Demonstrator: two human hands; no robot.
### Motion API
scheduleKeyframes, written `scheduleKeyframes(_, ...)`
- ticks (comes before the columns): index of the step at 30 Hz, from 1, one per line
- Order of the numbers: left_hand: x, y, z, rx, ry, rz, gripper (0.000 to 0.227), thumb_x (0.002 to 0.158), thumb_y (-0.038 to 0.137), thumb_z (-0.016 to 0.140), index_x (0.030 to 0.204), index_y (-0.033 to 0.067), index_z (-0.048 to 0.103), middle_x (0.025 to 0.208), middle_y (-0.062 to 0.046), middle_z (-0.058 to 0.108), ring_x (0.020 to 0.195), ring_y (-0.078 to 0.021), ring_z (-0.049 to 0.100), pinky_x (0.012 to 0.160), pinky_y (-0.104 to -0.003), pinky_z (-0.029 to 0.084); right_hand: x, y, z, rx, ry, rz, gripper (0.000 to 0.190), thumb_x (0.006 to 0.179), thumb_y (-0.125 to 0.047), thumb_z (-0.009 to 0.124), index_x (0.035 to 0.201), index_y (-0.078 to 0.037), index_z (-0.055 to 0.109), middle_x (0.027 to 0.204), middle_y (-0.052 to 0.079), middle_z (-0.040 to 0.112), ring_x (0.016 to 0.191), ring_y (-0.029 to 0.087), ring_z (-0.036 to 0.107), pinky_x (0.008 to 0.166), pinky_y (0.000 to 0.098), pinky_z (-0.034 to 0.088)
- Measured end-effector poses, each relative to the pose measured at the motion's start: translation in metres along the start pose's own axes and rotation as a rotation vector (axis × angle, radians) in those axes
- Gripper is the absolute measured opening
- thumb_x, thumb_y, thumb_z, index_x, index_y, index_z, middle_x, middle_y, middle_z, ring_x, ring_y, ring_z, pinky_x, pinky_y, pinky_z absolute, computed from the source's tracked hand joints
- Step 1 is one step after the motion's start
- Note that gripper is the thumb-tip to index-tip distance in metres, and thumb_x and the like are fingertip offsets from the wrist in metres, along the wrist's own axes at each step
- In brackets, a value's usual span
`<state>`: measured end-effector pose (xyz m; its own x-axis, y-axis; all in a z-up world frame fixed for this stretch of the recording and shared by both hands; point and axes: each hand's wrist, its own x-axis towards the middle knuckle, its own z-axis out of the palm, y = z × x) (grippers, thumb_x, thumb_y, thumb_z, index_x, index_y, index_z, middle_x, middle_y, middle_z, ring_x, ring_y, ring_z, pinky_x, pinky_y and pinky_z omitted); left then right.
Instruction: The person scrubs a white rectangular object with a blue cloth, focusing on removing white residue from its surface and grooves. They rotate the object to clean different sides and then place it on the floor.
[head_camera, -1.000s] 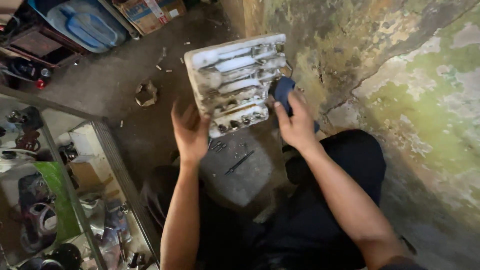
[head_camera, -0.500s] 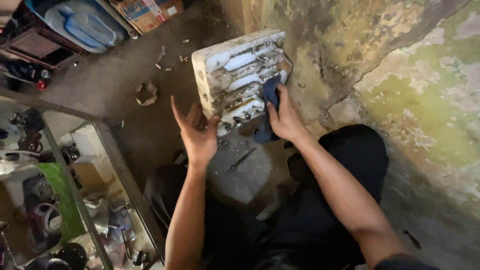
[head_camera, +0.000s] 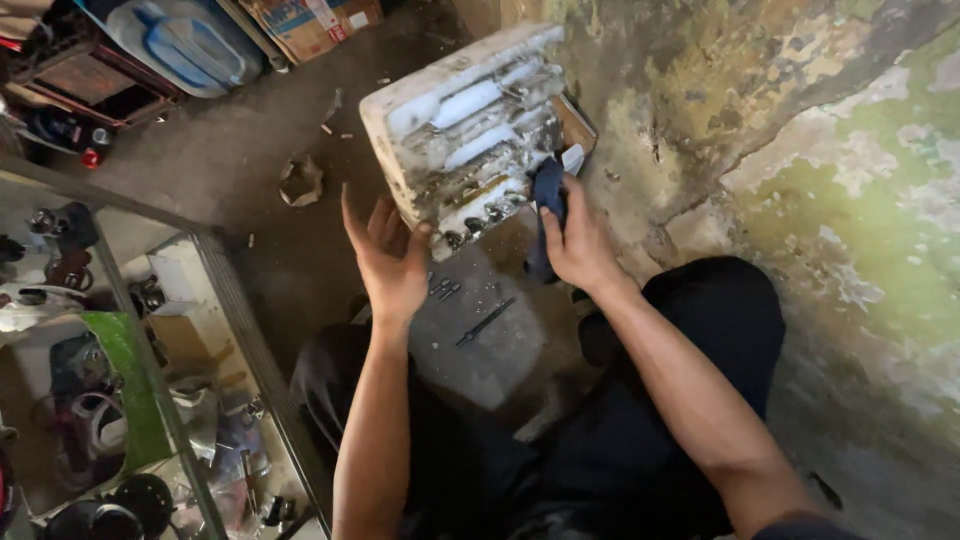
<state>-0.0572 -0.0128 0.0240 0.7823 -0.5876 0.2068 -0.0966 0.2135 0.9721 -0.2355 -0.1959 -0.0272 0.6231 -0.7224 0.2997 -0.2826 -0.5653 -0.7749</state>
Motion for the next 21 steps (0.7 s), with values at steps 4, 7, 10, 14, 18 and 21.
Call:
scheduleKeyframes(4,-0.001,-0.001,0.001,0.075,-0.048,0.017,0.094,0.099,-0.01,0.061,0.167,0.0157,0.0,0.157,-0.032,0.047,0.138,-0.032,0.059,0.113,-0.04,0.05,0.004,0.003,0.0,0.031,-0.05,0.13,0.049,0.1,-0.017,0.063,0.143,-0.003,0.043,0.115,0.029,0.068,0.102,0.049,0.066,0.086,0.0533,0.052)
scheduleKeyframes(7,-0.001,-0.005,0.003,0.028,-0.049,0.051,0.091,0.101,-0.01,0.06,0.167,0.0145,0.001,0.157,-0.031,0.047,0.138,-0.0314,0.058,0.114,-0.04,0.051,0.008,0.006,0.002,0.257,0.021,0.265,0.044,0.1,-0.017,0.062,0.138,-0.003,0.046,0.114,0.023,0.072,0.102,0.037,0.073,0.085,0.0443,0.056)
scheduleKeyframes(10,-0.003,-0.006,0.006,-0.049,-0.024,0.036,0.09,0.101,-0.011,0.058,0.167,0.0142,0.002,0.159,-0.031,0.043,0.139,-0.0315,0.055,0.112,-0.04,0.05,0.001,0.009,0.008,0.298,0.244,0.025,0.033,0.105,-0.01,0.062,0.134,-0.001,0.052,0.118,0.024,0.072,0.108,0.037,0.072,0.094,0.0432,0.055)
scheduleKeyframes(14,-0.001,-0.009,0.008,-0.012,-0.015,0.057,0.089,0.102,-0.012,0.058,0.167,0.0138,0.004,0.161,-0.032,0.042,0.14,-0.032,0.055,0.111,-0.04,0.05,-0.005,-0.003,-0.001,0.187,0.299,0.018,0.027,0.103,-0.01,0.063,0.128,-0.002,0.054,0.107,0.025,0.069,0.096,0.037,0.071,0.085,0.042,0.055)
scheduleKeyframes(18,-0.001,-0.016,0.008,-0.011,-0.039,0.008,0.093,0.098,-0.012,0.061,0.166,0.0147,0.004,0.161,-0.033,0.038,0.141,-0.0333,0.054,0.114,-0.04,0.05,-0.004,-0.004,-0.002,0.04,0.098,-0.097,0.038,0.098,-0.01,0.067,0.132,-0.001,0.052,0.11,0.028,0.068,0.098,0.044,0.068,0.083,0.0471,0.054)
scheduleKeyframes(21,0.001,-0.022,0.011,0.021,-0.047,-0.009,0.095,0.097,-0.011,0.064,0.166,0.0149,0.004,0.16,-0.035,0.037,0.142,-0.034,0.053,0.114,-0.04,0.049,-0.001,-0.013,-0.007,-0.099,-0.027,-0.223,0.043,0.094,-0.008,0.067,0.134,-0.002,0.053,0.109,0.027,0.068,0.099,0.046,0.065,0.085,0.0504,0.053)
